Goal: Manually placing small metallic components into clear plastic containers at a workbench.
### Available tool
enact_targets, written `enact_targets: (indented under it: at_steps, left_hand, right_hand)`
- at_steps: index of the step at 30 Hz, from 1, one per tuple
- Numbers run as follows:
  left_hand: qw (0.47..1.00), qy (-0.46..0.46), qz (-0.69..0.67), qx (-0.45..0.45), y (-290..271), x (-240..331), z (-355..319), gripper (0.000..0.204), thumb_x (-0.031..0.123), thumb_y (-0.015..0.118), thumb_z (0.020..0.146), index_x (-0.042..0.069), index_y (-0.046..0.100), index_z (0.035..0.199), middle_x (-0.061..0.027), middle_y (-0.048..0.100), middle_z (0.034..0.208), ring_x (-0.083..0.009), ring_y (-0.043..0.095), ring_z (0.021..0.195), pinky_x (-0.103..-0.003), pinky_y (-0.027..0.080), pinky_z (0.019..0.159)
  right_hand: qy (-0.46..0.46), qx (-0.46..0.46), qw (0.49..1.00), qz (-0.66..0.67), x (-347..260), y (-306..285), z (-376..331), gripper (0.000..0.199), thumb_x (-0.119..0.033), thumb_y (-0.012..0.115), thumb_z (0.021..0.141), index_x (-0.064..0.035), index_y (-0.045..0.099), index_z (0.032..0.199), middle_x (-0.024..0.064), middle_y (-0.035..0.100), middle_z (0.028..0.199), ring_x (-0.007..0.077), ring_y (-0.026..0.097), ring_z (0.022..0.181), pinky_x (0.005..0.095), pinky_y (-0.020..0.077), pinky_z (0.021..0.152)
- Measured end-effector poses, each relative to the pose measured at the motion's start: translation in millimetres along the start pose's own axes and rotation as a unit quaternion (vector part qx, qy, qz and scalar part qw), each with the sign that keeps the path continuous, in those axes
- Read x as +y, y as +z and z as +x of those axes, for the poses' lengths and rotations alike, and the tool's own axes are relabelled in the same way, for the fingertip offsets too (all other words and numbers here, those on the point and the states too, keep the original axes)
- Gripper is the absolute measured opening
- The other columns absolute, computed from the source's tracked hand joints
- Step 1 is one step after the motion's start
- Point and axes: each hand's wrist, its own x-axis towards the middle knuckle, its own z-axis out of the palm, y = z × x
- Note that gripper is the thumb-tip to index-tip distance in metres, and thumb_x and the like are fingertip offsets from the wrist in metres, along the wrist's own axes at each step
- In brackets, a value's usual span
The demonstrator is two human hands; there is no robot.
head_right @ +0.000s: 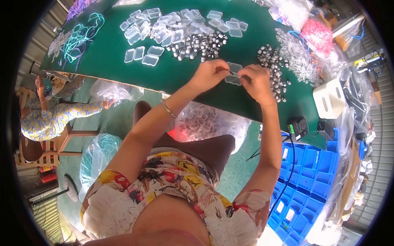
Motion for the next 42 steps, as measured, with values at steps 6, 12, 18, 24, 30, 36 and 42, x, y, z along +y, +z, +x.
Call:
enact_targets:
  at_steps: [6,12,18,24,30,36,42]
  left_hand:
    - [0.953,0.079,0.291,0.04,22,4,-8,0.006,0.012,0.067,0.078,0.009,0.069,0.083,-0.0103,0.064,0.089,-0.0312,0.065,0.084,-0.042,0.054,0.072]
    - [0.948,0.11,0.298,0.028,17,9,-12,0.009,0.014,0.069,0.077,0.009,0.068,0.084,-0.0097,0.064,0.088,-0.0308,0.064,0.083,-0.042,0.053,0.074]
    - [0.94,0.183,0.285,-0.024,3,15,-24,0.033,0.019,0.077,0.071,0.009,0.064,0.1,-0.0105,0.063,0.088,-0.0306,0.061,0.087,-0.042,0.048,0.074]
    - [0.942,0.15,0.298,-0.019,0,20,-30,0.049,0.023,0.08,0.073,0.007,0.057,0.114,-0.0123,0.064,0.093,-0.0314,0.062,0.089,-0.042,0.051,0.079]
    - [0.921,0.195,0.336,-0.027,4,6,-19,0.024,0.024,0.069,0.085,0.007,0.06,0.099,-0.0125,0.061,0.089,-0.0327,0.062,0.088,-0.042,0.051,0.077]
    - [0.951,0.138,0.27,-0.059,-27,4,-23,0.021,0.024,0.065,0.089,0.004,0.063,0.086,-0.0149,0.061,0.086,-0.0344,0.062,0.083,-0.043,0.051,0.072]
    - [0.964,0.123,0.235,-0.003,-44,5,-25,0.019,0.023,0.064,0.089,0.005,0.064,0.084,-0.0136,0.061,0.081,-0.0343,0.062,0.079,-0.044,0.049,0.068]
  right_hand:
    - [-0.047,-0.065,0.997,0.01,-5,0,-3,0.023,0.004,0.069,0.071,-0.0082,0.066,0.091,0.007,0.066,0.093,0.0298,0.061,0.091,0.0422,0.048,0.078]
    - [-0.028,0.062,0.996,-0.055,14,14,10,0.026,0.004,0.066,0.079,-0.0066,0.066,0.103,0.0122,0.064,0.102,0.0333,0.062,0.091,0.0409,0.051,0.077]
    - [0.07,0.0,0.997,0.042,4,16,7,0.031,0.003,0.074,0.074,-0.0036,0.063,0.102,0.0117,0.061,0.093,0.0237,0.062,0.075,0.0345,0.052,0.067]
    - [0.011,-0.008,0.997,0.072,-9,6,-12,0.03,0.006,0.076,0.072,-0.0018,0.061,0.098,0.0102,0.06,0.09,0.0226,0.062,0.075,0.033,0.052,0.063]
    - [-0.041,-0.001,0.997,0.067,-20,14,-20,0.034,0.008,0.074,0.074,-0.0013,0.063,0.105,0.0113,0.06,0.091,0.025,0.063,0.076,0.0308,0.053,0.064]
    - [-0.065,-0.047,0.989,0.126,-22,32,-4,0.028,0.003,0.074,0.077,-0.0018,0.064,0.103,0.0108,0.058,0.083,0.0228,0.06,0.068,0.0325,0.0475,0.059]
    - [-0.11,-0.012,0.994,0.02,16,27,116,0.048,-0.035,0.071,0.087,-0.0147,0.058,0.129,0.0115,0.059,0.129,0.03,0.055,0.119,0.0407,0.043,0.099]
